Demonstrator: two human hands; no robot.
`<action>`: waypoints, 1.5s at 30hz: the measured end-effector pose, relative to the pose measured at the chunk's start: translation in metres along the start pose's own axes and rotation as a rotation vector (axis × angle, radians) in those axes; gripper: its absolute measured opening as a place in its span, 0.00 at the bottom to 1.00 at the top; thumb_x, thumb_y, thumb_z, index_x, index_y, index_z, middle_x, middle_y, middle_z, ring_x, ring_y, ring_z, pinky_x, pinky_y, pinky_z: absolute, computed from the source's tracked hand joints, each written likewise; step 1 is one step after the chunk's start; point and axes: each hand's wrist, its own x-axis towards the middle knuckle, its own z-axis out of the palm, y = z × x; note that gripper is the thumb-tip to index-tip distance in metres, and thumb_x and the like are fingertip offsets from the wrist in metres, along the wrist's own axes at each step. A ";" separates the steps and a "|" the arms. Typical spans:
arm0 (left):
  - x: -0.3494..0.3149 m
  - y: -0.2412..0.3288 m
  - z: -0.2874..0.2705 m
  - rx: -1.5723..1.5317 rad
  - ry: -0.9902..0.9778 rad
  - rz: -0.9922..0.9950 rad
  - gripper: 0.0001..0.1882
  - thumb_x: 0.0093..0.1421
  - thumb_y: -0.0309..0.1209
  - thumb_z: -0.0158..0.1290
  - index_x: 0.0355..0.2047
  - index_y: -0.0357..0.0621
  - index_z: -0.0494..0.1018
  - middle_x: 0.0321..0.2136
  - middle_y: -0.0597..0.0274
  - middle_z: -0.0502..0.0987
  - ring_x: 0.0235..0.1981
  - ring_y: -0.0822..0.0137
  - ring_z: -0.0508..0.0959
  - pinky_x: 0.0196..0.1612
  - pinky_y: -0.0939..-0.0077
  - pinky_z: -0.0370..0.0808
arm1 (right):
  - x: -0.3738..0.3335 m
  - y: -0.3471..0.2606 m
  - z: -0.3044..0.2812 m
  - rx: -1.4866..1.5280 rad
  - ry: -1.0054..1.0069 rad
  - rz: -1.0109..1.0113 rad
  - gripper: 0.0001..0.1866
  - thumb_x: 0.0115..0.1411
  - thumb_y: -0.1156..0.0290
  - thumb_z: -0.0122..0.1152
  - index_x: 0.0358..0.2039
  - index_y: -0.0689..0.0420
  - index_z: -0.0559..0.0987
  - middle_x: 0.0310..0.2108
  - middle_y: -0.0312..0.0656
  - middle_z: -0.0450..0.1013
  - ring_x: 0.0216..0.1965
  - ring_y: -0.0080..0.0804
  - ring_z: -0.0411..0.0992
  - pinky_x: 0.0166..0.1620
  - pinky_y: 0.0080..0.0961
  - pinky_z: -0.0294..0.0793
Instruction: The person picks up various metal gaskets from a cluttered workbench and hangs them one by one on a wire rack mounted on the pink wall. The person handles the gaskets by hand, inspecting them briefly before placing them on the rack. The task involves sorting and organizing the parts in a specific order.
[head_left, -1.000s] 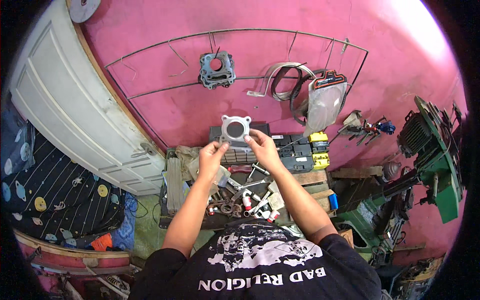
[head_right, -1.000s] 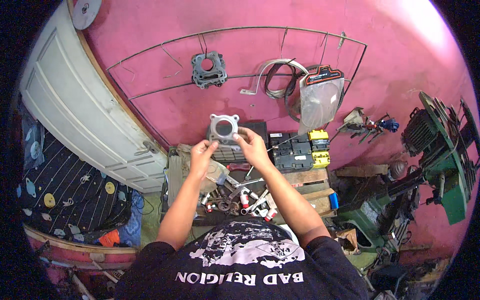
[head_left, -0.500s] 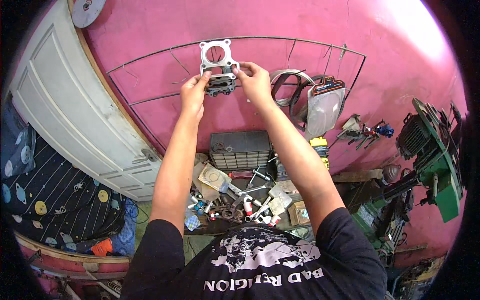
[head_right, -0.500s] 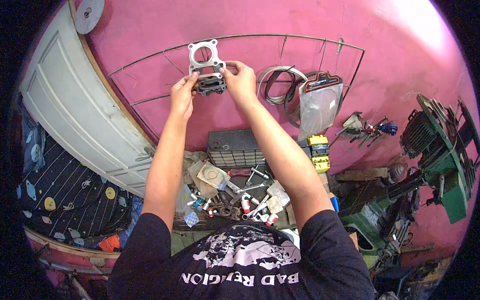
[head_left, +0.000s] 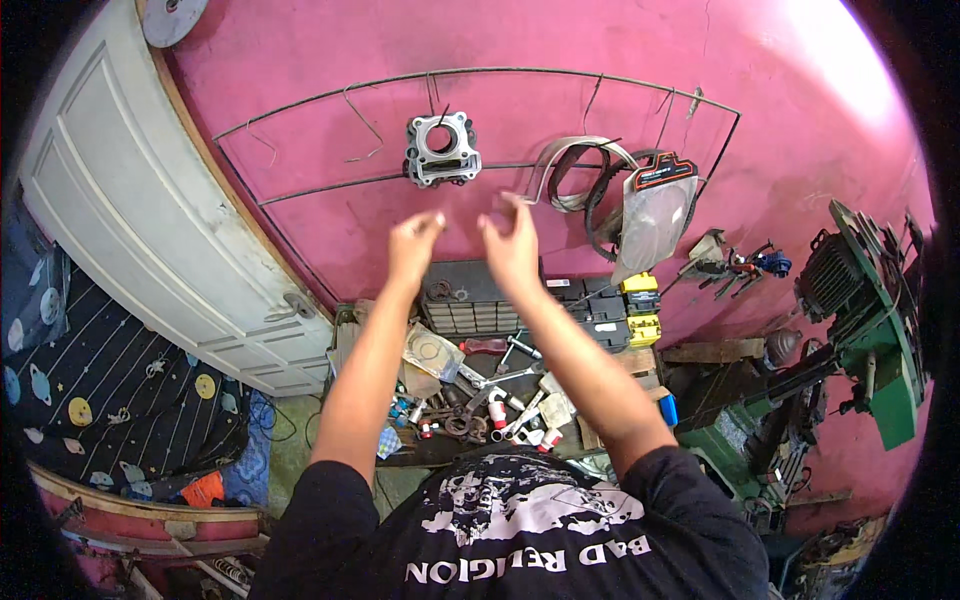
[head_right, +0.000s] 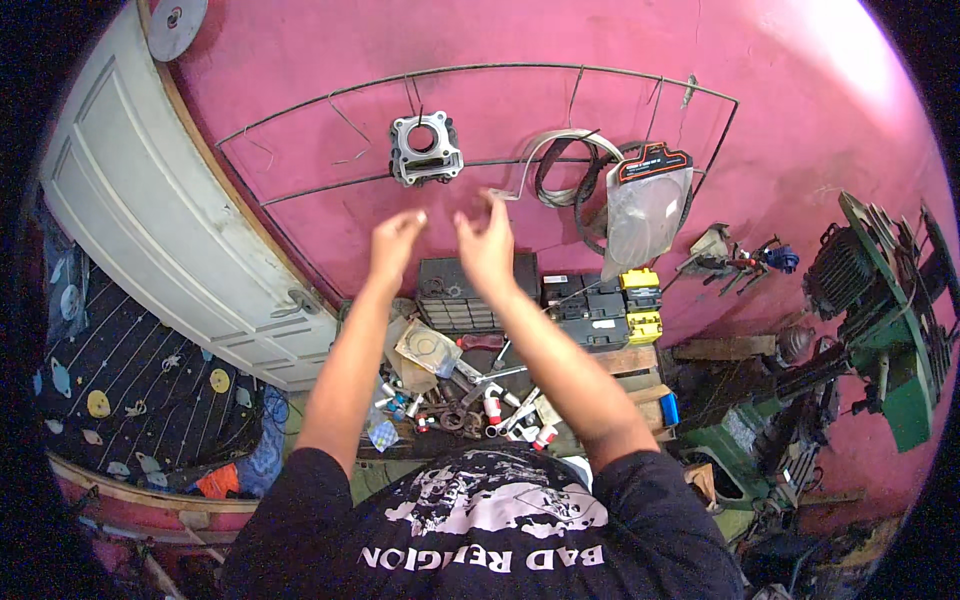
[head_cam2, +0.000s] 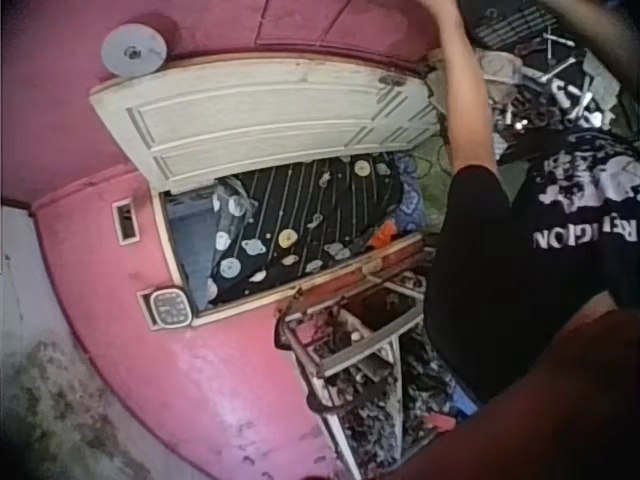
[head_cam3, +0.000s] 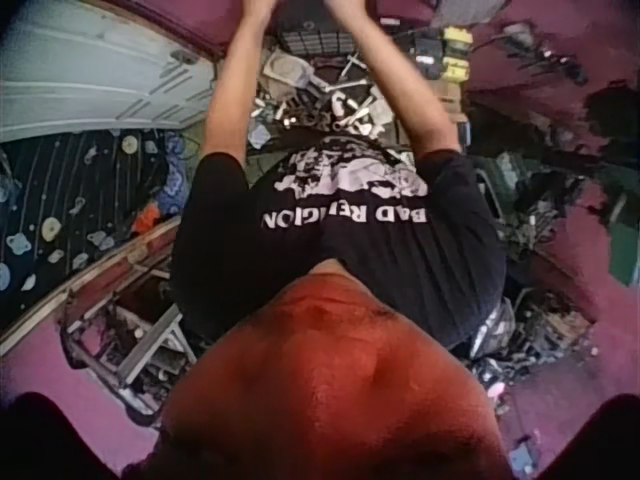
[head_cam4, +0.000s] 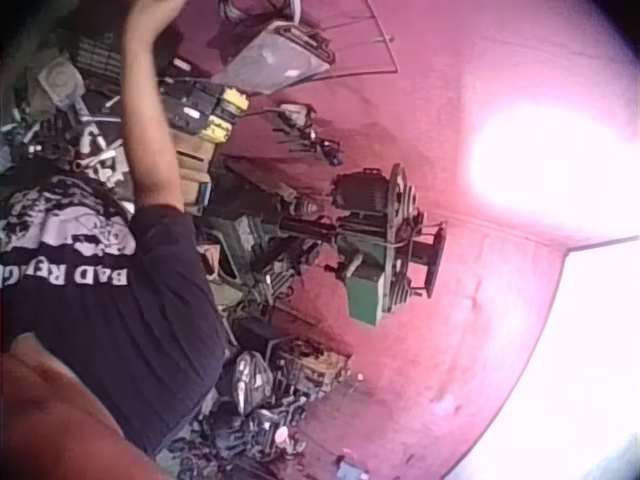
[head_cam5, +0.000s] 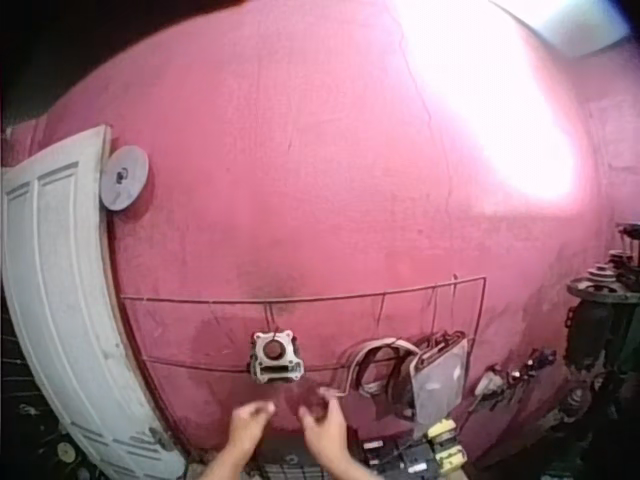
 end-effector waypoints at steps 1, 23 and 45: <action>-0.019 -0.018 0.006 0.142 -0.003 0.021 0.16 0.63 0.37 0.60 0.42 0.35 0.81 0.37 0.60 0.84 0.39 0.71 0.80 0.47 0.73 0.75 | -0.028 -0.002 -0.007 0.124 -0.054 0.081 0.25 0.58 0.75 0.66 0.55 0.61 0.70 0.44 0.46 0.76 0.33 0.26 0.73 0.39 0.26 0.75; -0.336 -0.173 0.027 1.044 -0.869 0.124 0.41 0.48 0.46 0.68 0.63 0.59 0.67 0.65 0.65 0.65 0.60 0.49 0.63 0.56 0.37 0.61 | -0.336 0.155 -0.146 -0.945 -1.320 0.032 0.37 0.53 0.51 0.68 0.64 0.38 0.69 0.64 0.36 0.65 0.65 0.48 0.59 0.60 0.69 0.54; -0.356 -0.172 0.034 0.998 -0.819 0.192 0.36 0.48 0.37 0.67 0.59 0.60 0.70 0.61 0.54 0.63 0.58 0.51 0.64 0.54 0.47 0.61 | -0.336 0.135 -0.183 -0.979 -1.225 0.213 0.34 0.58 0.60 0.62 0.66 0.31 0.67 0.72 0.40 0.51 0.71 0.53 0.49 0.66 0.72 0.44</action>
